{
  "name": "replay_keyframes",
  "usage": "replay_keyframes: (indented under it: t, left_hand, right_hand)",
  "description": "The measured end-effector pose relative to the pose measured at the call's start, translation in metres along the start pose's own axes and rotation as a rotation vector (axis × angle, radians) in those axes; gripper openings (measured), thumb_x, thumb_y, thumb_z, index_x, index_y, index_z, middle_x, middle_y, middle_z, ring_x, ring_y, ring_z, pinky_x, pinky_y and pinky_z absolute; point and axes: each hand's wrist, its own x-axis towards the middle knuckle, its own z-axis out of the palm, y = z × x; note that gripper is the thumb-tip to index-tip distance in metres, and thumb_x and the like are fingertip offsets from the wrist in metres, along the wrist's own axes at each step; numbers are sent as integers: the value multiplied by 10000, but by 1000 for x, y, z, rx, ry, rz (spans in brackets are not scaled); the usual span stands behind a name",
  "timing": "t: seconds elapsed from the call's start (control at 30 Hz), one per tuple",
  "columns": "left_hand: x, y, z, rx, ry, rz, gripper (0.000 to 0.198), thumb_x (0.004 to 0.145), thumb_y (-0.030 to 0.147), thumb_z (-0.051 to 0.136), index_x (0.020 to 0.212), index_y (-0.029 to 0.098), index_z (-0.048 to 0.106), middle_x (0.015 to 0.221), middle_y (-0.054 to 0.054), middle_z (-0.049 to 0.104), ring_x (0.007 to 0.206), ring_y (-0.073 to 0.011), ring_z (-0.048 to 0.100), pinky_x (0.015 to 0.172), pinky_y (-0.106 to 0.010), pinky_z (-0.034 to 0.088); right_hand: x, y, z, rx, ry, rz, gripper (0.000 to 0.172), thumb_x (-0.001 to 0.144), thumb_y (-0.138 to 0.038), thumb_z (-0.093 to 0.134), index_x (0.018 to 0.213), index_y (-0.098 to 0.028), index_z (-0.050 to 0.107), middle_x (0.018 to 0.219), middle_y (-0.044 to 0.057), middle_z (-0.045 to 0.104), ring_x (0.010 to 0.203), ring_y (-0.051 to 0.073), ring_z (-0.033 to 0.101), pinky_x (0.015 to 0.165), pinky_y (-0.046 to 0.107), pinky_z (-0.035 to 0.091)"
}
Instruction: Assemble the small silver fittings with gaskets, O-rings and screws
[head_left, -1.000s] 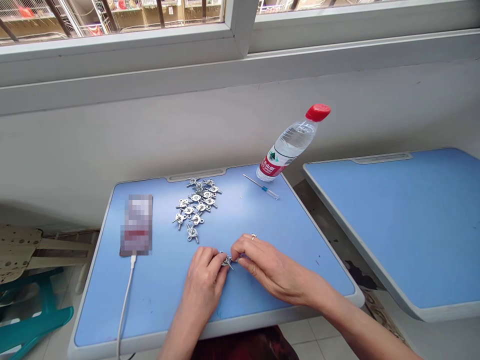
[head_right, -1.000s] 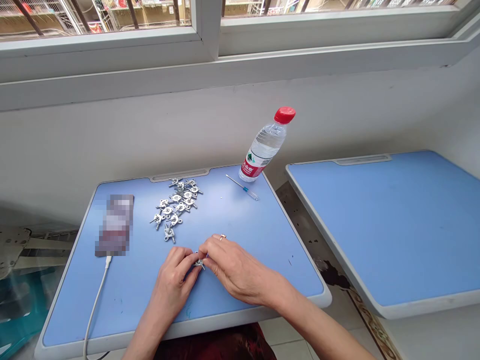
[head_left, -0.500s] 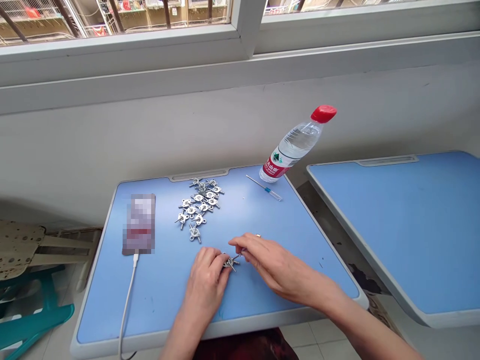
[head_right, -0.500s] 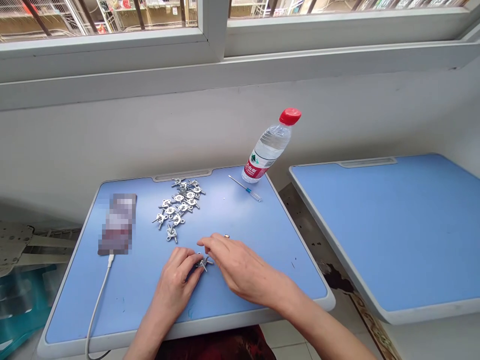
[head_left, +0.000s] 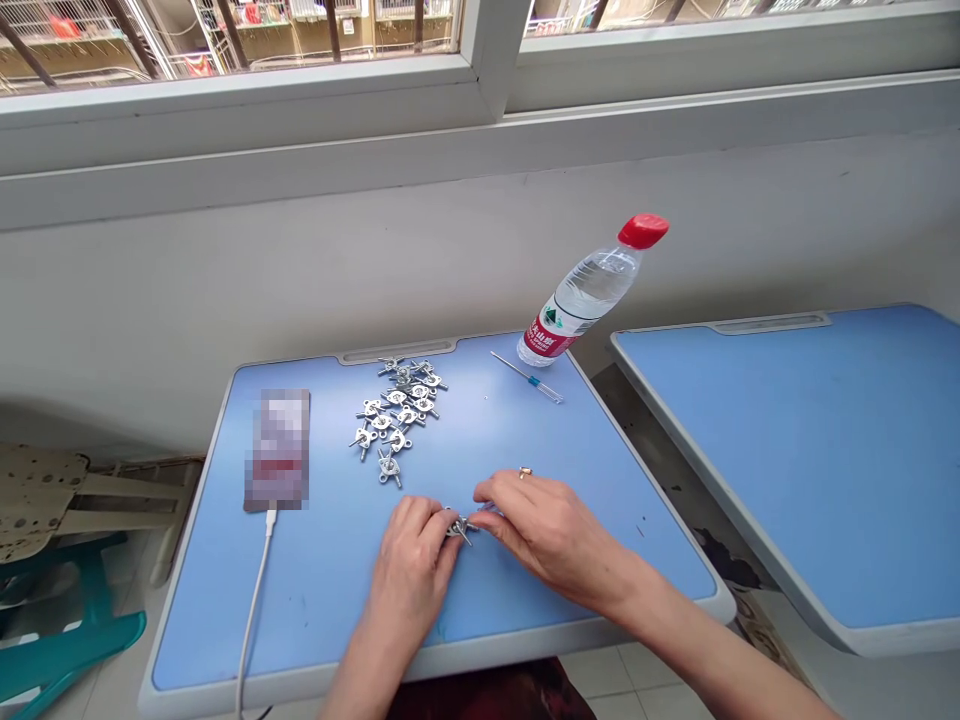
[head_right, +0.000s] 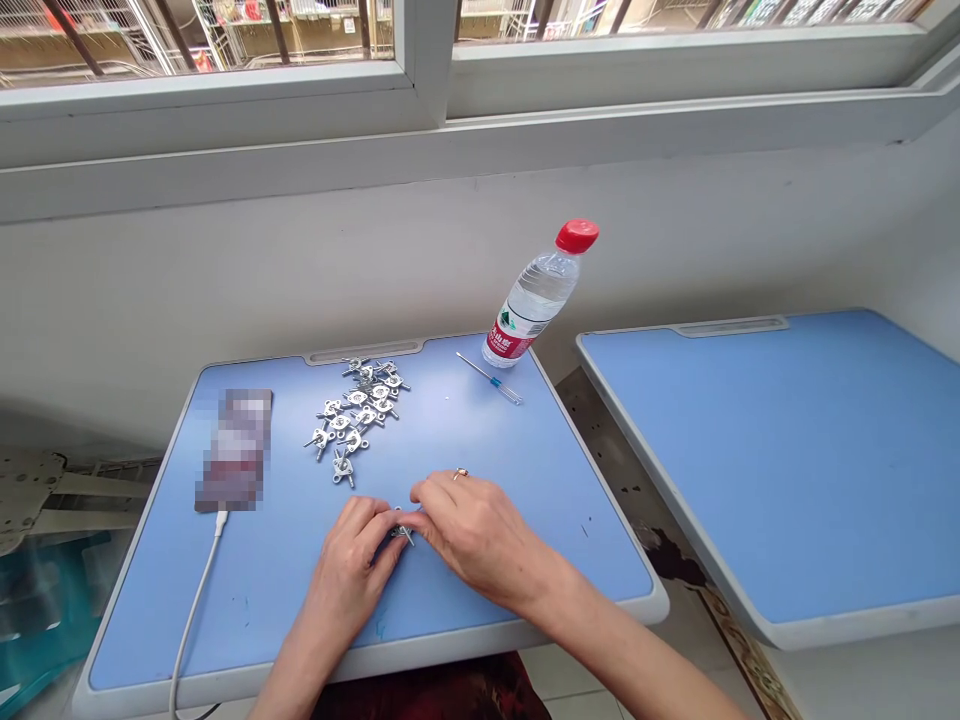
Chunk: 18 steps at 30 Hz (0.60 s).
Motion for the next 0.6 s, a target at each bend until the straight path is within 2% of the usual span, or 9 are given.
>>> replay_keyframes:
  t: [0.13,0.2,0.23,0.3,0.47,0.53,0.6]
  left_hand:
    - [0,0,1,0,19,10,157,894,99,549,1005,200,593,901,-47,607,821,-207,557,704,-331,494]
    - [-1,1,1,11,21,5,169,872,83,571,993,200,594,907,-47,612,832,-211,565,712,-334,500]
    - [-1,1,0,16,17,3,175,862,75,582,982,200,595,904,-45,612,831,-212,566,713,-336,502]
    - [0,2,0,21,7,-1,180,848,63,598,966,198,596,894,-39,612,821,-211,563,708,-338,503]
    - [-1,3,-2,20,1,-26,192,846,62,599,976,202,598,898,-37,612,832,-210,563,717,-338,508]
    - [-1,3,-1,36,-3,-27,190,843,67,606,976,203,598,894,-34,613,836,-211,564,721,-340,508]
    - [-1,2,0,53,-2,-19,177,843,73,609,963,202,597,888,-33,615,832,-212,564,719,-342,507]
  right_hand:
    - [1,0,-1,120,-71,31,281,995,-126,315,1181,-171,521,956,89,684,821,185,656,691,305,513]
    - [1,3,2,166,13,-10,278,994,-110,333,1191,-183,513,862,54,688,729,165,642,642,284,499]
    - [1,4,4,145,75,-26,248,997,-121,352,1169,-184,521,794,36,678,659,160,621,601,282,483]
    - [1,5,6,75,115,-46,209,1005,-159,375,1146,-177,528,728,25,657,598,166,597,547,284,460]
    - [2,0,0,109,-39,9,335,988,-113,320,1275,-173,482,992,92,684,854,186,659,714,310,525]
    - [1,1,3,111,3,-6,284,995,-123,319,1158,-175,546,889,67,688,765,174,649,688,301,510]
    - [-1,3,9,41,78,0,254,1012,-181,346,907,-183,578,720,35,651,611,161,601,585,284,461]
